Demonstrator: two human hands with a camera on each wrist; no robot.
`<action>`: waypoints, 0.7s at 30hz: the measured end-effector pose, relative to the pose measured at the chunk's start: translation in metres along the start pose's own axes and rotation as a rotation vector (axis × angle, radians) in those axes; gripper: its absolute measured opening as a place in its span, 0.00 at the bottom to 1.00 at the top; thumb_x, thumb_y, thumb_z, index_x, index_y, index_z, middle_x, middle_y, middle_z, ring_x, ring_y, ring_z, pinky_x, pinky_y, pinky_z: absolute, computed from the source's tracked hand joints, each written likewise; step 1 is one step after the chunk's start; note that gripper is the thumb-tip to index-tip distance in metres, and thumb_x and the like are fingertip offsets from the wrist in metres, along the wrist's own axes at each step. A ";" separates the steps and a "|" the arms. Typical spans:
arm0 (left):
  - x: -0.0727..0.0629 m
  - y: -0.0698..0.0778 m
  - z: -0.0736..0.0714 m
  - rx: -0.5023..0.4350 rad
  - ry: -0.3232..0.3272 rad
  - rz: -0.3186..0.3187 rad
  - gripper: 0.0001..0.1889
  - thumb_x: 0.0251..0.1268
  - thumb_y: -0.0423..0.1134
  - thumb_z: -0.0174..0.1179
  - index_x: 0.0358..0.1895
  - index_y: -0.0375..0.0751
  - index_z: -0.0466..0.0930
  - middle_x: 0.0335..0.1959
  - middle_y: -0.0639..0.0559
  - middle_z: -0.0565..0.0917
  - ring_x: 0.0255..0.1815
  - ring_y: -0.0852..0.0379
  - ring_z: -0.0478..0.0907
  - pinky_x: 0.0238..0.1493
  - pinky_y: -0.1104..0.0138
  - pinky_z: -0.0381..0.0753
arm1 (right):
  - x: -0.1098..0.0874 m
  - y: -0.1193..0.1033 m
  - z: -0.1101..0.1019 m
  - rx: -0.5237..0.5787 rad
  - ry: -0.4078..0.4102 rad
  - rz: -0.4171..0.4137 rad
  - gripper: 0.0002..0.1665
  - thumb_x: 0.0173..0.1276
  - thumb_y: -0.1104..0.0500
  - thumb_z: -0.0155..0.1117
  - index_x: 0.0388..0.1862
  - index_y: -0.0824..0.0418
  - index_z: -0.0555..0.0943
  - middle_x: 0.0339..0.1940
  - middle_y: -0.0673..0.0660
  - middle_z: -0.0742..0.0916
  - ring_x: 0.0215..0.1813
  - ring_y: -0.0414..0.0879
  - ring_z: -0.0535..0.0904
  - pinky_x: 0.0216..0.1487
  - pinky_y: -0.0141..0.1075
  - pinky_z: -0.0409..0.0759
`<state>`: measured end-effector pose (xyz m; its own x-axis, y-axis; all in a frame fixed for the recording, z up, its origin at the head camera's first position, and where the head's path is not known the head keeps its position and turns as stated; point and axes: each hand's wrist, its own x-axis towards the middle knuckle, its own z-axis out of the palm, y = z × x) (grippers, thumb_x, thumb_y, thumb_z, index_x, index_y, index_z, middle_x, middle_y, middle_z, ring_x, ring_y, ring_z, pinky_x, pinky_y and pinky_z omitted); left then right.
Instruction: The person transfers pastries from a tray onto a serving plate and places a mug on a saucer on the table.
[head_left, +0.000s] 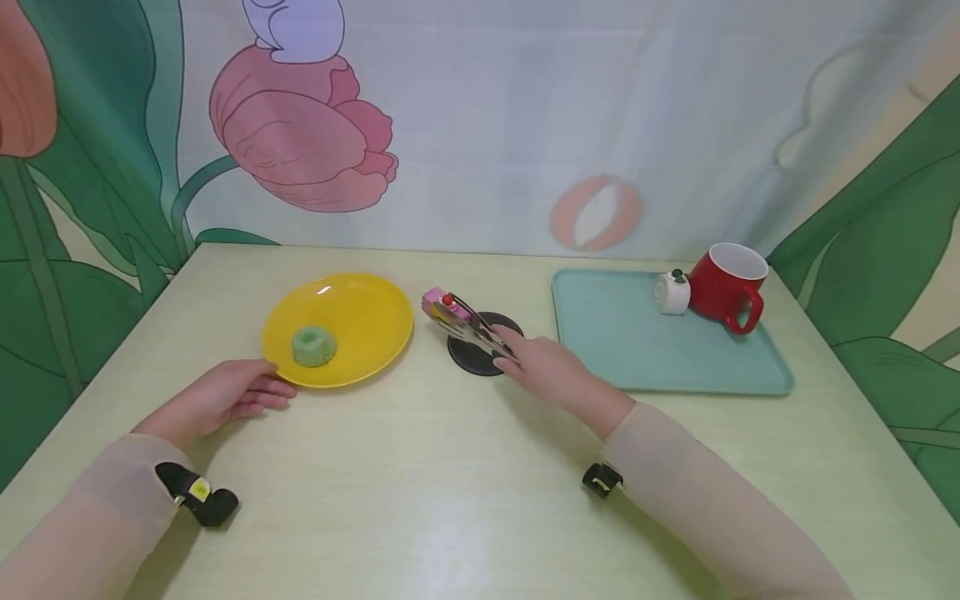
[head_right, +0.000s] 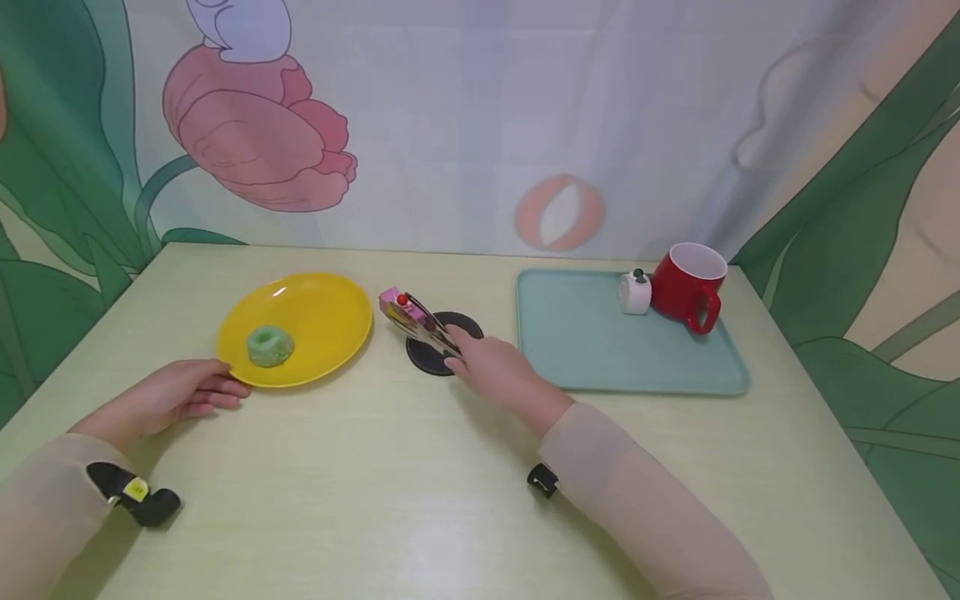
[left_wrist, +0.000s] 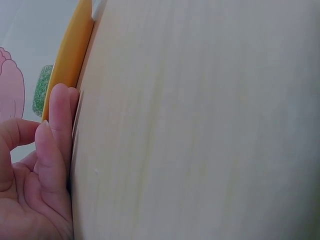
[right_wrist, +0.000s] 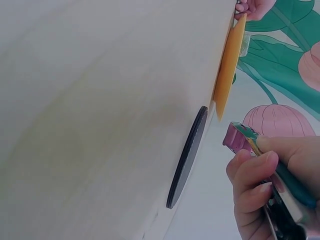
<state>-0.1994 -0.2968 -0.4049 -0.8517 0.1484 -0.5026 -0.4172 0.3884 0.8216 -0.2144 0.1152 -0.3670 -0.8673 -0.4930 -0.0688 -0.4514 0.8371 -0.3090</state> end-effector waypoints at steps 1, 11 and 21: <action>0.000 0.000 0.000 0.001 0.000 0.002 0.26 0.75 0.47 0.37 0.63 0.27 0.60 0.38 0.54 0.84 0.39 0.60 0.82 0.40 0.71 0.79 | 0.001 -0.001 0.000 0.003 -0.005 0.005 0.32 0.73 0.51 0.50 0.71 0.61 0.59 0.17 0.53 0.76 0.24 0.47 0.74 0.28 0.40 0.74; 0.000 -0.001 0.000 0.014 0.001 0.008 0.27 0.74 0.49 0.37 0.64 0.28 0.60 0.39 0.54 0.84 0.39 0.59 0.82 0.39 0.72 0.79 | 0.007 -0.006 0.001 0.042 -0.031 0.031 0.33 0.73 0.51 0.50 0.72 0.60 0.57 0.17 0.53 0.75 0.21 0.46 0.72 0.23 0.37 0.70; 0.001 -0.001 0.000 0.017 0.007 0.005 0.28 0.74 0.50 0.37 0.64 0.29 0.60 0.39 0.54 0.84 0.39 0.59 0.82 0.39 0.72 0.79 | 0.015 -0.011 0.004 0.002 -0.036 0.001 0.34 0.72 0.50 0.51 0.72 0.60 0.57 0.17 0.52 0.76 0.22 0.45 0.73 0.26 0.38 0.72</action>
<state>-0.1992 -0.2970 -0.4064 -0.8559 0.1442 -0.4966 -0.4076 0.4030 0.8195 -0.2222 0.0977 -0.3681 -0.8595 -0.5006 -0.1035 -0.4502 0.8371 -0.3108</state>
